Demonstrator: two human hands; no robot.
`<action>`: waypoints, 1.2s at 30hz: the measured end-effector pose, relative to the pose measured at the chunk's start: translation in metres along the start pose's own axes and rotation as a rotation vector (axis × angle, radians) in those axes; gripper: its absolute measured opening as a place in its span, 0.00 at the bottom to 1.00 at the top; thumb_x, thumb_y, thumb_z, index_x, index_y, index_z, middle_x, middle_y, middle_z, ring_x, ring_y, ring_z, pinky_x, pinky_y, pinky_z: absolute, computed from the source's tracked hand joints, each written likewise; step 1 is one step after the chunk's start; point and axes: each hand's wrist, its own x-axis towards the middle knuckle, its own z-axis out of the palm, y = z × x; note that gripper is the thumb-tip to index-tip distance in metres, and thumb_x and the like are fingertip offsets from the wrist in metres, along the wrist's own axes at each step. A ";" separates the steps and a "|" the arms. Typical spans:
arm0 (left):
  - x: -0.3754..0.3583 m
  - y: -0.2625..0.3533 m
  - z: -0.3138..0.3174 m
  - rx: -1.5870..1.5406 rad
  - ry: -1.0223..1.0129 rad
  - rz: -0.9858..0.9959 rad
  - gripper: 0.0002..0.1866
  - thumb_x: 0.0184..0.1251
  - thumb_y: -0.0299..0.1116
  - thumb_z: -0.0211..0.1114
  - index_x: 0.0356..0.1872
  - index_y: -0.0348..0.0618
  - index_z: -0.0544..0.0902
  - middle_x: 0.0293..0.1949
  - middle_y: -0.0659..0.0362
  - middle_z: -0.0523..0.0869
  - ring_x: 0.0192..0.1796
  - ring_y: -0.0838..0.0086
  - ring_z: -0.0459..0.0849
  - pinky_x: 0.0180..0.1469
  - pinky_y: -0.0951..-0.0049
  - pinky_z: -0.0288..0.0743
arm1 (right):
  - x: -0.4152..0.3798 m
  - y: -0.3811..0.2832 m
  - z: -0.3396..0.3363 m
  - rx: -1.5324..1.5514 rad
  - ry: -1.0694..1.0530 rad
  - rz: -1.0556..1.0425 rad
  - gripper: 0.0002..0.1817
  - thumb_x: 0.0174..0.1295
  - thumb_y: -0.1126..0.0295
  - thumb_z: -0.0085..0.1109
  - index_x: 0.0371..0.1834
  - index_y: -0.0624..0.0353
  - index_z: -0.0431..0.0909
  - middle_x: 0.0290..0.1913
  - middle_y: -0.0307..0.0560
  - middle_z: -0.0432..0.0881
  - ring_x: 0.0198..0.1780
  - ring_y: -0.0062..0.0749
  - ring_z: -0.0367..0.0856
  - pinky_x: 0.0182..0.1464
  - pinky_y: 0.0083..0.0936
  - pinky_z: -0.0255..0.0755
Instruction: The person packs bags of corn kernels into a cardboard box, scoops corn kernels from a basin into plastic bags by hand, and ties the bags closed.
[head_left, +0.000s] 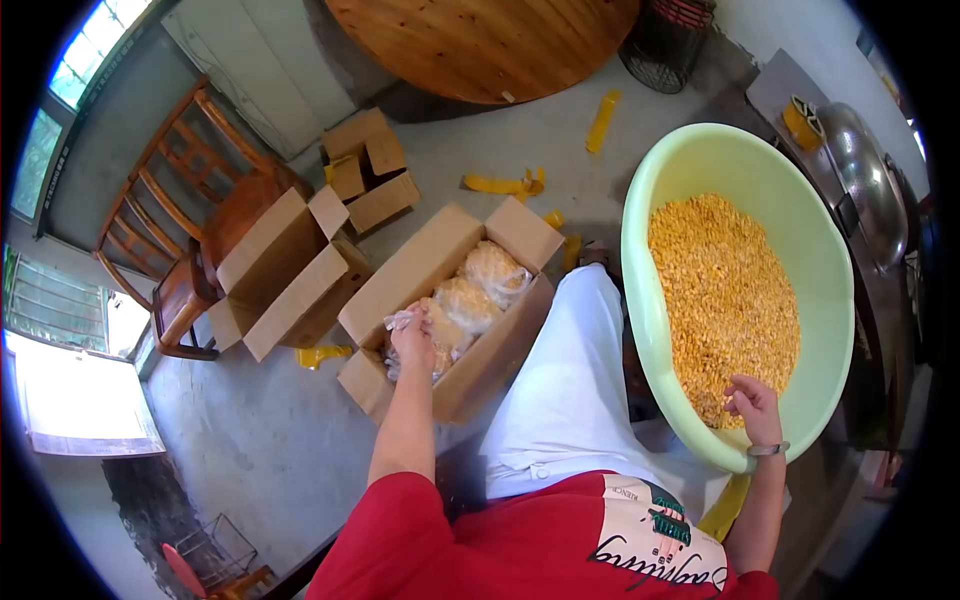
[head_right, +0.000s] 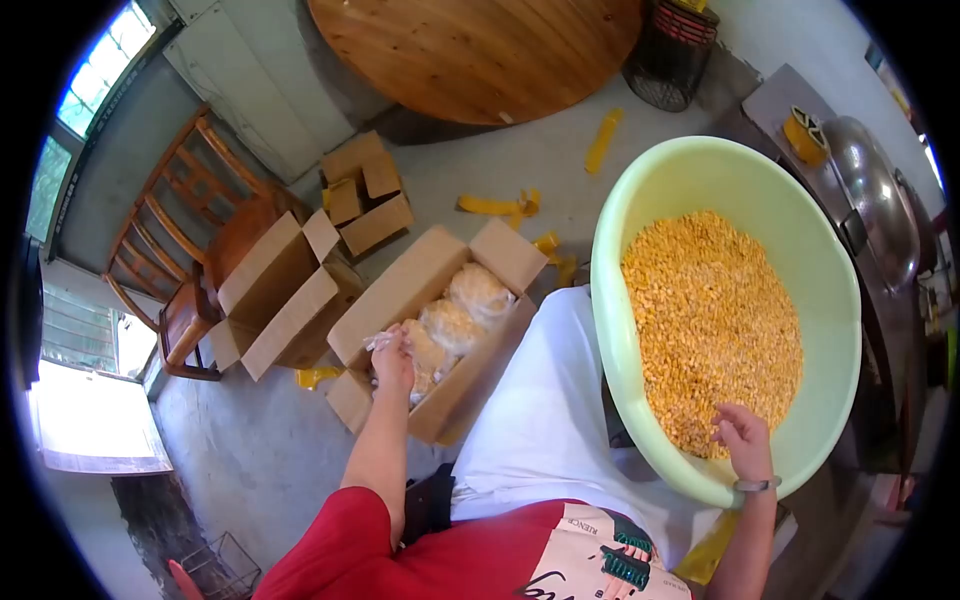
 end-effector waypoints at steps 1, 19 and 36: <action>-0.004 0.001 -0.001 0.010 0.009 -0.010 0.08 0.59 0.23 0.60 0.39 0.39 0.77 0.31 0.58 0.80 0.26 0.79 0.75 0.27 0.82 0.66 | -0.003 -0.002 0.001 -0.005 0.001 0.001 0.14 0.59 0.77 0.48 0.48 0.62 0.73 0.35 0.41 0.79 0.30 0.20 0.79 0.30 0.15 0.71; -0.035 -0.021 -0.033 1.801 -0.381 0.601 0.15 0.52 0.36 0.61 0.42 0.42 0.80 0.48 0.52 0.77 0.49 0.58 0.75 0.50 0.62 0.72 | 0.001 -0.007 0.003 -0.017 -0.013 0.057 0.15 0.58 0.77 0.49 0.49 0.65 0.72 0.35 0.44 0.80 0.30 0.22 0.79 0.31 0.16 0.71; 0.009 -0.028 -0.037 1.987 -0.647 0.169 0.15 0.50 0.30 0.58 0.42 0.48 0.80 0.42 0.48 0.80 0.46 0.58 0.79 0.50 0.62 0.73 | 0.002 -0.003 0.004 -0.039 -0.012 0.060 0.14 0.58 0.78 0.48 0.48 0.65 0.73 0.35 0.46 0.80 0.30 0.24 0.80 0.30 0.17 0.73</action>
